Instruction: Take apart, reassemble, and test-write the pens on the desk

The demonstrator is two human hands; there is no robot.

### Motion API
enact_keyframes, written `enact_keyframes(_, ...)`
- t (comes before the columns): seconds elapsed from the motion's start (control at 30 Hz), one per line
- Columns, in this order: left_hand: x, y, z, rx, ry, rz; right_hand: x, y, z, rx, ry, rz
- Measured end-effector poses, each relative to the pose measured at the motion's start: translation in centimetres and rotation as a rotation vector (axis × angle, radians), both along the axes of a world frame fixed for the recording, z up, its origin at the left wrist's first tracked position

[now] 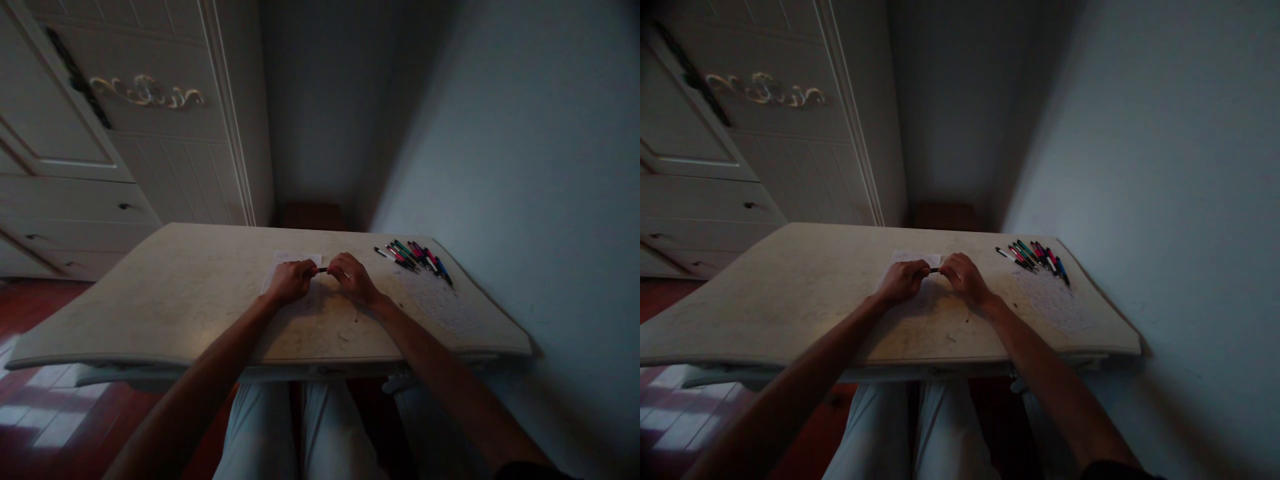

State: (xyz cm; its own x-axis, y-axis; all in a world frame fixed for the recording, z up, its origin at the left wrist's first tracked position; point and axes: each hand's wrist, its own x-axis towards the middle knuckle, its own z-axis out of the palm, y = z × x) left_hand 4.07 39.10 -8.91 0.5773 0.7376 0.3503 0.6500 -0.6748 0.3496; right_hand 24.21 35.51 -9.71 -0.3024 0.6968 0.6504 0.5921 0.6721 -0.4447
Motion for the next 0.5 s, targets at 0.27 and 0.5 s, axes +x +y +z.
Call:
enact_keyframes(0.27, 0.2, -0.1, 0.0, -0.056, -0.015, 0.005, 0.3, -0.2, 0.5, -0.076, 0.049, -0.021)
enact_keyframes(0.5, 0.3, 0.5, -0.9, -0.051, -0.054, -0.057, 0.8, 0.8, -0.5, -0.109, 0.108, -0.030)
